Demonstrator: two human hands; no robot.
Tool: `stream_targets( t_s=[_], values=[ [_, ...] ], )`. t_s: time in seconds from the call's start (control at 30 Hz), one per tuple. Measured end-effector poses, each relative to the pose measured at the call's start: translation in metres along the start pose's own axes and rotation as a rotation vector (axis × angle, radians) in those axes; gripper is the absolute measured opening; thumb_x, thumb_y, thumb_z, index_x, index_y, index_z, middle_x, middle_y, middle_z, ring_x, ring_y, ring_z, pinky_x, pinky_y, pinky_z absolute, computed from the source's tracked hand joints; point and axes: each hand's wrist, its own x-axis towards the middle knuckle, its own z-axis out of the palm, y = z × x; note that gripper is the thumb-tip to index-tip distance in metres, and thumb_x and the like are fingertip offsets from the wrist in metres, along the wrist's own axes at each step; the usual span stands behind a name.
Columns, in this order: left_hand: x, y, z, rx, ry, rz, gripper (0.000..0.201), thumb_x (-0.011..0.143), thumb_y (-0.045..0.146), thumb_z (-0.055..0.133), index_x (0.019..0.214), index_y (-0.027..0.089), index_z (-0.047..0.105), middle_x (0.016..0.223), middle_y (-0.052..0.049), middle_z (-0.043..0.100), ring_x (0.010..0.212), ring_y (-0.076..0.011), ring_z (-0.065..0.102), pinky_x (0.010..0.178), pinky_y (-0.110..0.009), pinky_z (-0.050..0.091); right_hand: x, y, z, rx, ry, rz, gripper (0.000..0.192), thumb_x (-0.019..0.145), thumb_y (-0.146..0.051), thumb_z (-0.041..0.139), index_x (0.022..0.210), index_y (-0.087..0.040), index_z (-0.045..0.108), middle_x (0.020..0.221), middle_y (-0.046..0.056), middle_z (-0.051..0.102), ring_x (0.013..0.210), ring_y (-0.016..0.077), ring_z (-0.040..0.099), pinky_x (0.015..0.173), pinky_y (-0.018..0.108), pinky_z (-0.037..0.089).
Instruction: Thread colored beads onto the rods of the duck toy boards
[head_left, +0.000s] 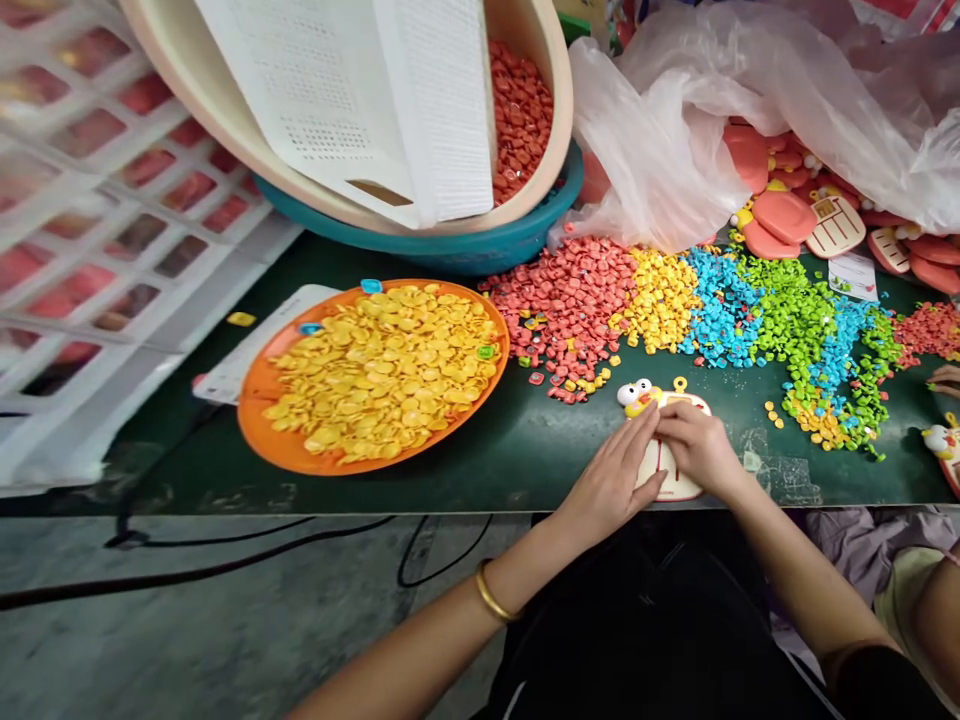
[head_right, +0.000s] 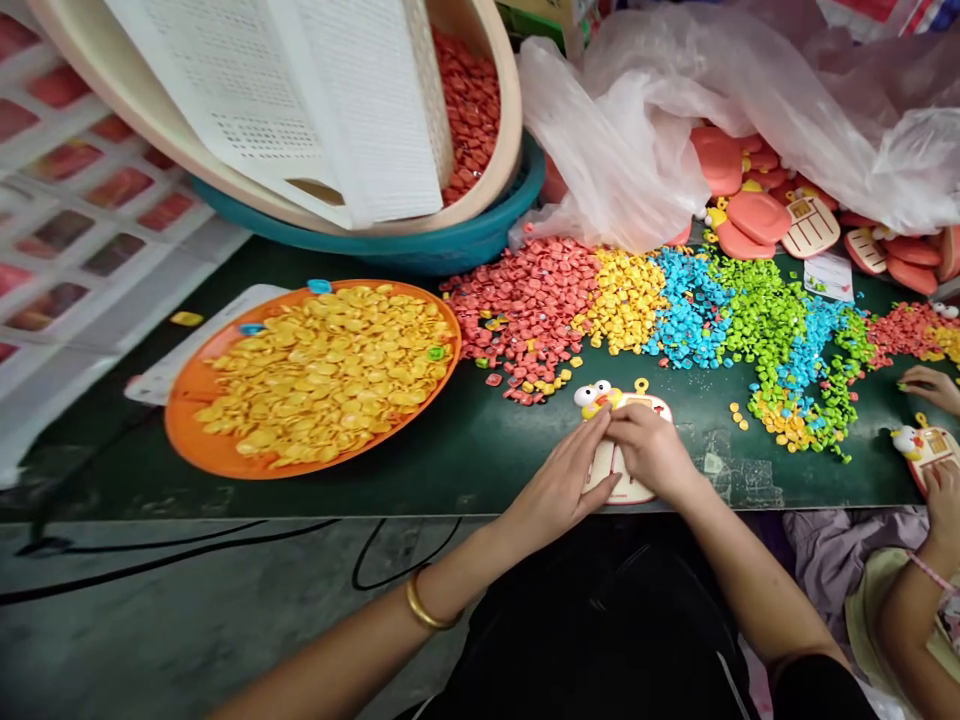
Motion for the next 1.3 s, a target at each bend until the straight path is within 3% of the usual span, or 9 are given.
stream_targets(
  t_s=[0.13, 0.27, 0.4, 0.6, 0.77, 1.0, 1.17, 1.3],
  values=[
    [0.002, 0.003, -0.002, 0.049, -0.072, 0.002, 0.059, 0.101, 0.032, 0.042, 0.156, 0.019, 0.027, 0.162, -0.015, 0.030, 0.148, -0.0314, 0.031, 0.118, -0.051, 0.035, 0.042, 0.030, -0.028, -0.228, 0.073, 0.155, 0.035, 0.095, -0.013, 0.045, 0.107, -0.025, 0.076, 0.109, 0.010, 0.067, 0.104, 0.0251, 0.055, 0.093, 0.039, 0.048],
    [0.004, 0.005, 0.001, 0.076, -0.075, 0.007, 0.055, 0.100, 0.029, 0.039, 0.153, 0.014, 0.036, 0.156, -0.015, 0.041, 0.146, -0.0309, 0.034, 0.119, -0.050, 0.034, 0.042, 0.043, -0.043, -0.288, 0.011, 0.064, 0.031, 0.096, -0.018, 0.047, 0.102, -0.024, 0.077, 0.100, 0.010, 0.069, 0.100, 0.0265, 0.052, 0.092, 0.042, 0.047],
    [0.003, 0.007, 0.003, 0.057, 0.016, 0.006, 0.054, 0.098, 0.028, 0.042, 0.148, 0.009, 0.040, 0.148, -0.019, 0.047, 0.141, -0.0308, 0.040, 0.117, -0.050, 0.037, 0.005, 0.028, -0.030, -0.160, 0.127, 0.085, 0.031, 0.099, -0.026, 0.046, 0.110, -0.027, 0.075, 0.101, 0.009, 0.068, 0.097, 0.0243, 0.056, 0.089, 0.041, 0.051],
    [0.002, 0.015, 0.006, 0.131, 0.169, -0.062, 0.052, 0.094, 0.027, 0.050, 0.142, 0.009, 0.044, 0.133, -0.018, 0.054, 0.129, -0.0324, 0.046, 0.111, -0.050, 0.042, -0.025, 0.017, -0.021, -0.122, 0.126, 0.128, 0.034, 0.100, -0.024, 0.042, 0.110, -0.024, 0.074, 0.104, 0.011, 0.065, 0.098, 0.0227, 0.059, 0.087, 0.035, 0.053],
    [0.002, 0.017, 0.012, 0.120, 0.261, -0.149, 0.042, 0.091, 0.031, 0.053, 0.127, 0.011, 0.048, 0.121, -0.017, 0.053, 0.120, -0.0328, 0.048, 0.104, -0.053, 0.046, -0.029, 0.013, -0.024, -0.068, 0.069, 0.091, 0.028, 0.097, -0.022, 0.047, 0.100, -0.024, 0.075, 0.099, 0.008, 0.064, 0.092, 0.0196, 0.063, 0.084, 0.030, 0.053],
    [0.003, 0.016, 0.013, 0.133, 0.334, -0.151, 0.023, 0.090, 0.030, 0.056, 0.106, 0.016, 0.047, 0.111, -0.014, 0.050, 0.114, -0.0319, 0.047, 0.097, -0.051, 0.049, -0.014, 0.005, -0.021, -0.056, 0.056, 0.060, 0.023, 0.096, -0.020, 0.049, 0.097, -0.022, 0.072, 0.096, 0.007, 0.065, 0.090, 0.0195, 0.065, 0.083, 0.031, 0.054],
    [0.003, 0.016, 0.014, 0.106, 0.326, -0.165, 0.020, 0.090, 0.032, 0.057, 0.099, 0.018, 0.045, 0.109, -0.013, 0.050, 0.114, -0.0314, 0.047, 0.095, -0.050, 0.050, -0.016, -0.006, -0.023, -0.026, 0.006, 0.081, 0.018, 0.093, -0.017, 0.052, 0.089, -0.023, 0.069, 0.095, 0.006, 0.062, 0.091, 0.0185, 0.063, 0.084, 0.030, 0.052],
    [0.003, 0.017, 0.013, 0.080, 0.303, -0.173, 0.018, 0.089, 0.031, 0.058, 0.096, 0.019, 0.047, 0.112, -0.014, 0.052, 0.116, -0.0313, 0.048, 0.097, -0.050, 0.049, 0.003, -0.012, -0.008, 0.108, 0.009, 0.118, 0.014, 0.088, -0.017, 0.055, 0.082, -0.021, 0.067, 0.084, 0.004, 0.064, 0.082, 0.0177, 0.062, 0.078, 0.029, 0.051]
  ],
)
